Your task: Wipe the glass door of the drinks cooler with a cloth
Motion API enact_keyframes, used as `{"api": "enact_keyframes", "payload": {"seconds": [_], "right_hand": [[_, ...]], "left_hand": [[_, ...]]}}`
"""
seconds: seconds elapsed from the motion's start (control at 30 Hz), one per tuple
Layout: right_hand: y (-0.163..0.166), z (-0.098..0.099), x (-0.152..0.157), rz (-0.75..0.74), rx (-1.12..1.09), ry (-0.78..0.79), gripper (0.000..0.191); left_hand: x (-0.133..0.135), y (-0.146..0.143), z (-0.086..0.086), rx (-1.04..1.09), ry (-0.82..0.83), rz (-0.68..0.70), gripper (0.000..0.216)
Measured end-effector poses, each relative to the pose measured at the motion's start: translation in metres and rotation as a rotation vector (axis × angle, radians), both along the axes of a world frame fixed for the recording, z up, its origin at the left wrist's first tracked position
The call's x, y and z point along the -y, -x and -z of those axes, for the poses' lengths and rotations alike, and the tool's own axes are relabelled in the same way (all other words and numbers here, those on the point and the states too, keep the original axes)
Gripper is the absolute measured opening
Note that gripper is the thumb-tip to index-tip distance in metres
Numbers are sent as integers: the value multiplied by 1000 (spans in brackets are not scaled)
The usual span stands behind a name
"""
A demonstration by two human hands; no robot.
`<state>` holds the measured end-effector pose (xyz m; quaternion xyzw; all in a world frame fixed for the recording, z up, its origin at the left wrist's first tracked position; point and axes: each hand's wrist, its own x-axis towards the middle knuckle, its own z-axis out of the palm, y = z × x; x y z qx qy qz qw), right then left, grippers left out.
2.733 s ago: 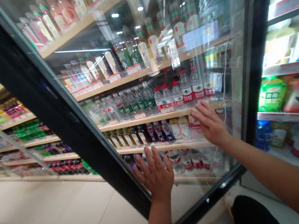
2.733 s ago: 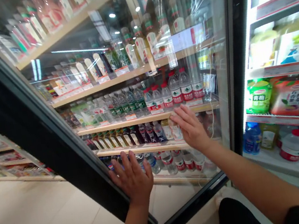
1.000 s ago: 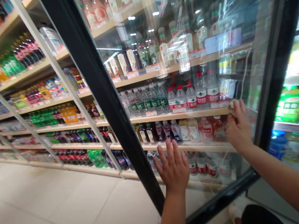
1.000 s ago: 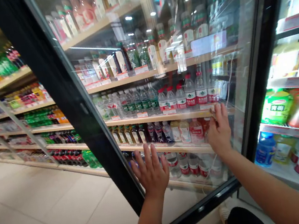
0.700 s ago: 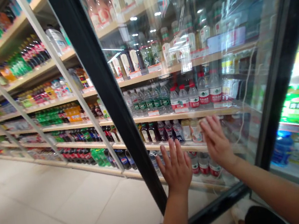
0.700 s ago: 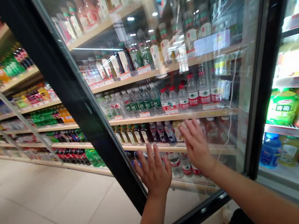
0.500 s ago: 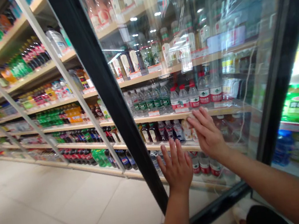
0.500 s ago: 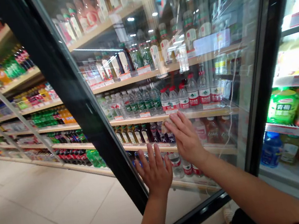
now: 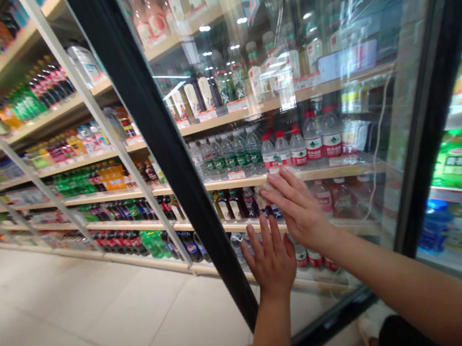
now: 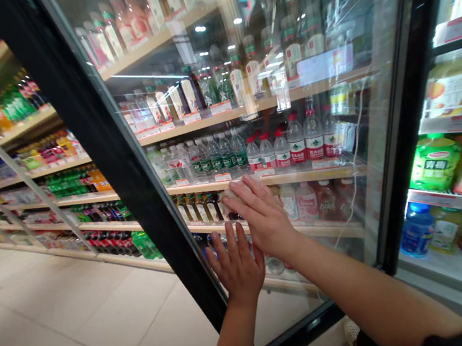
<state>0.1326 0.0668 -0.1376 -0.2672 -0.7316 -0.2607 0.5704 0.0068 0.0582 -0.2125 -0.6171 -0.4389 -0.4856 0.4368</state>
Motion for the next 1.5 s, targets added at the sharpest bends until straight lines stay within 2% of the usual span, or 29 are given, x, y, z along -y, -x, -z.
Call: {"api": "enact_keyframes", "payload": {"seconds": [0.17,0.23,0.33,0.4,0.6,0.63,0.7,0.77,0.83,0.9,1.0,1.07,1.13,1.23,1.3,1.37,1.5], "right_hand": [[-12,24,-1,28,80,7,56],[-23,15,-6,43,49,0,58],[-45,-12,-14,68,-137,-33,60],[-58,-17,-17,84,-235,-36,59],[-79,35,-16,85,-209,15,57],[-83,34,-17,77,-194,23,56],[-96,20,-20,69,-203,19,52],[-110,0,-24,89,-280,4,49],[-121,-6,-28,132,-381,8,47],[-126,10,-29,182,-474,30,47],[-130,54,-28,250,-560,69,49],[-137,70,-27,270,-568,104,49],[-154,64,-29,279,-586,131,48],[-185,35,-37,288,-715,162,50],[-197,28,-41,284,-816,185,52],[-199,44,-42,288,-898,224,54],[-194,94,-38,327,-1010,288,58]], "left_hand": [[0,1,0,-19,-22,14,68],[-1,1,1,-24,-14,-11,70],[-2,2,1,-31,1,-37,73],[-3,2,1,-42,3,-41,76],[-5,3,1,-44,-16,-28,74],[-6,3,2,-38,-18,-18,73],[-7,3,4,-27,-17,0,70],[-8,4,5,-17,-15,11,69],[-9,4,6,-14,-14,14,69],[-8,4,6,-19,-16,8,70],[-7,3,3,-33,-16,-9,74],[-7,3,2,-44,-13,-22,77],[-7,2,0,-55,-17,-34,79],[-6,2,0,-54,-29,-24,80],[-5,2,0,-46,-19,-4,78],[-4,2,2,-33,3,12,76],[-4,2,5,0,35,57,71]]}}
